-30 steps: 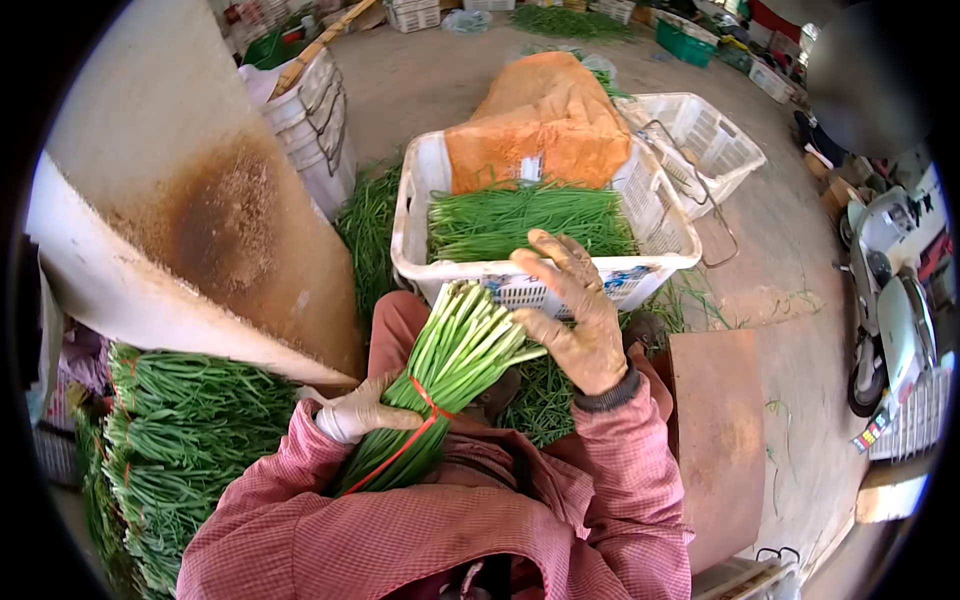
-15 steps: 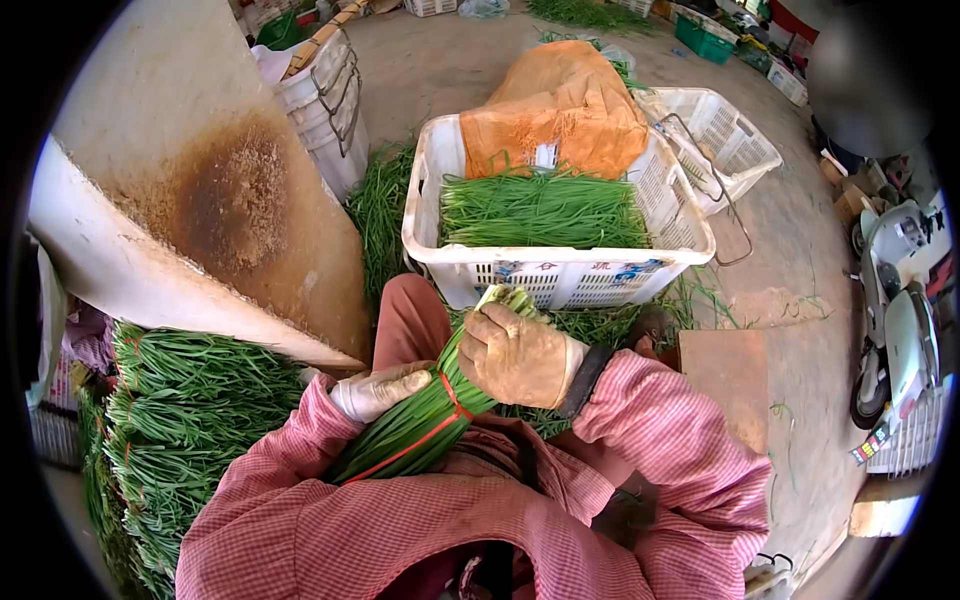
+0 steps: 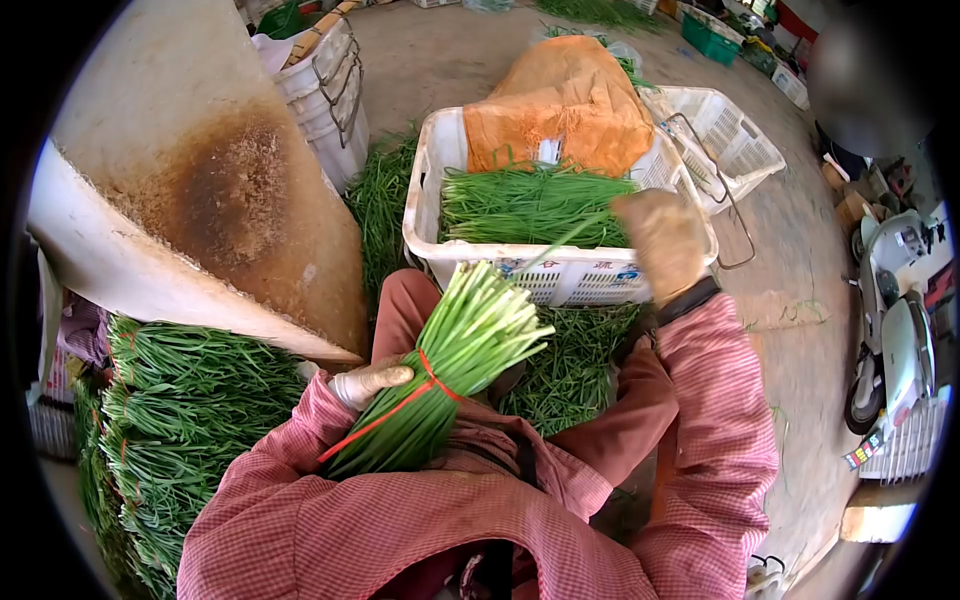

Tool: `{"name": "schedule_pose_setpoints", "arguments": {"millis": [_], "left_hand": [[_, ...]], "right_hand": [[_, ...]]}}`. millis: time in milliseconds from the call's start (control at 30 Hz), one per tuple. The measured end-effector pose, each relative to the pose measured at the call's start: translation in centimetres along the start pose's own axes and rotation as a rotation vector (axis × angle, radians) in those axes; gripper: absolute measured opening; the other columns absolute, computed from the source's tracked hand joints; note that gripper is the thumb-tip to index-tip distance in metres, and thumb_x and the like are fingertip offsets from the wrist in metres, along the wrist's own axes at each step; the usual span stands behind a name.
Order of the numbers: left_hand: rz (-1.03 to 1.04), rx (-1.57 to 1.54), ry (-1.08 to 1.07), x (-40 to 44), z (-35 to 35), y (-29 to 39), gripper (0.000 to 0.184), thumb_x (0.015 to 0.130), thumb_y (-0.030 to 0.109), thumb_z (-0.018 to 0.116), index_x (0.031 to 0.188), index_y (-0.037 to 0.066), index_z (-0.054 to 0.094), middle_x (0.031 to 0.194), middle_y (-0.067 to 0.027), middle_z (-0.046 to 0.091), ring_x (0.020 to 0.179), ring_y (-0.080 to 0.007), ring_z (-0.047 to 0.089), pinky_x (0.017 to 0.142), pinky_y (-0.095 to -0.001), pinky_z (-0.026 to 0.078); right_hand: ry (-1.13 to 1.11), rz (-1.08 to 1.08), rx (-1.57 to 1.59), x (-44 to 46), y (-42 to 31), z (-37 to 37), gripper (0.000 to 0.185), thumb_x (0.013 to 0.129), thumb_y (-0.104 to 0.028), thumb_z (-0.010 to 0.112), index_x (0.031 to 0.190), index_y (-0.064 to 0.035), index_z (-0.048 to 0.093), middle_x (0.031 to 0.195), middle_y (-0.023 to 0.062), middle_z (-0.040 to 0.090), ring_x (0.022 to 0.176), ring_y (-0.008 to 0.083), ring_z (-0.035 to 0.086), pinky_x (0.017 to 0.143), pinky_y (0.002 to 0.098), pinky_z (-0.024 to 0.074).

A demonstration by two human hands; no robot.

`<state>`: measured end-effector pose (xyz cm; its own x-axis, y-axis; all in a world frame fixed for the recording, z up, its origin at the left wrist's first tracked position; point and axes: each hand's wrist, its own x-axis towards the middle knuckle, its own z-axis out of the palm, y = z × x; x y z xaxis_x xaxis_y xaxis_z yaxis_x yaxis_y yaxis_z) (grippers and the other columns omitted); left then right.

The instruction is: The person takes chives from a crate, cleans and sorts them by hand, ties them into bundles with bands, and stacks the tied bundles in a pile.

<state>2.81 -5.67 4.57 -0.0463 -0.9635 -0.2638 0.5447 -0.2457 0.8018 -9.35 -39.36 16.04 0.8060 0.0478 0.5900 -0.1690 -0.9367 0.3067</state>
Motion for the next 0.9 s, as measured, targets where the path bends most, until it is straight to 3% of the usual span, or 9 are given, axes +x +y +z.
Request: {"name": "schedule_pose_setpoints", "arguments": {"millis": [100,167,300,333,400,533,700,833,900], "left_hand": [[0.068,-0.072,0.064,-0.7,-0.7,1.2,0.079,0.075,0.046,0.055,0.133,0.004,0.020,0.130,-0.0084,0.034,0.117,-0.0183,0.035,0.097,-0.0318,0.028],[0.187,-0.006,0.245,-1.5,-3.0,2.1,0.070,0.076,0.046,0.054,0.128,0.004,0.032,0.121,-0.0086,0.045,0.108,-0.0184,0.045,0.092,-0.0319,0.035],[0.546,-0.240,0.375,1.0,-1.9,8.0,0.056,0.078,0.027,0.059,0.124,0.004,0.037,0.112,-0.0071,0.051,0.096,-0.0156,0.052,0.086,-0.0290,0.041],[0.653,-0.273,0.393,2.8,-2.1,8.5,0.056,0.077,0.022,0.060,0.125,0.004,0.036,0.112,-0.0073,0.051,0.097,-0.0161,0.052,0.086,-0.0294,0.041],[0.847,-0.305,0.445,5.7,-1.0,9.8,0.060,0.073,0.014,0.063,0.125,0.006,0.035,0.113,-0.0077,0.050,0.100,-0.0174,0.049,0.087,-0.0305,0.041],[1.168,-0.213,0.706,10.3,1.9,8.8,0.056,0.071,0.016,0.064,0.120,0.009,0.039,0.113,-0.0047,0.048,0.107,-0.0184,0.044,0.094,-0.0335,0.033],[0.979,-0.692,0.294,10.1,1.2,8.4,0.073,0.075,0.028,0.065,0.130,0.013,0.019,0.123,-0.0052,0.039,0.112,-0.0214,0.040,0.092,-0.0349,0.036],[1.302,-0.760,0.409,5.1,-3.1,11.7,0.056,0.077,0.038,0.059,0.120,0.009,0.038,0.113,-0.0097,0.049,0.102,-0.0258,0.049,0.083,-0.0437,0.046],[1.225,-0.978,0.200,2.4,-6.9,12.1,0.053,0.078,0.037,0.058,0.118,0.008,0.039,0.110,-0.0103,0.050,0.097,-0.0265,0.053,0.081,-0.0430,0.047]], "right_hand": [[-0.051,0.512,-0.001,-6.1,9.1,3.6,0.012,0.076,-0.010,0.050,0.087,-0.0087,0.054,0.078,0.0125,0.056,0.074,0.0278,0.056,0.064,0.0361,0.0469],[-0.494,0.729,-0.421,-8.4,7.9,4.1,0.019,0.078,-0.007,0.051,0.096,-0.0092,0.054,0.083,0.0145,0.057,0.076,0.0303,0.055,0.059,0.0361,0.0472],[0.058,0.910,1.846,-7.1,-3.5,8.4,0.056,0.074,-0.015,0.065,0.123,-0.0091,0.038,0.128,0.0108,0.036,0.112,0.0195,0.042,0.087,0.0289,0.0434],[-0.036,0.339,1.086,-4.2,-6.7,6.7,0.068,0.072,-0.018,0.068,0.129,-0.0102,0.032,0.134,0.0114,0.029,0.120,0.0225,0.034,0.094,0.0298,0.0353],[-0.111,0.391,1.436,1.3,-11.1,3.9,0.093,0.065,-0.028,0.074,0.135,-0.0087,0.015,0.135,0.0153,0.027,0.123,0.0249,0.028,0.099,0.0348,0.0264],[-0.309,0.337,1.289,5.6,-11.9,3.7,0.091,0.058,-0.031,0.077,0.127,-0.0007,0.025,0.114,0.0171,0.049,0.103,0.0260,0.050,0.086,0.0324,0.0403],[-0.574,0.124,0.853,11.3,-11.5,0.8,0.085,0.057,-0.027,0.076,0.123,0.0019,0.031,0.108,0.0177,0.053,0.099,0.0305,0.052,0.082,0.0343,0.0432],[-0.679,-0.182,0.627,20.1,-16.7,2.0,0.083,0.055,-0.030,0.075,0.121,0.0014,0.036,0.104,0.0200,0.053,0.096,0.0330,0.052,0.082,0.0370,0.0426],[-0.608,-0.335,0.421,23.0,-21.1,2.6,0.084,0.055,-0.030,0.075,0.121,0.0019,0.036,0.100,0.0202,0.054,0.093,0.0341,0.052,0.080,0.0377,0.0427]]}}
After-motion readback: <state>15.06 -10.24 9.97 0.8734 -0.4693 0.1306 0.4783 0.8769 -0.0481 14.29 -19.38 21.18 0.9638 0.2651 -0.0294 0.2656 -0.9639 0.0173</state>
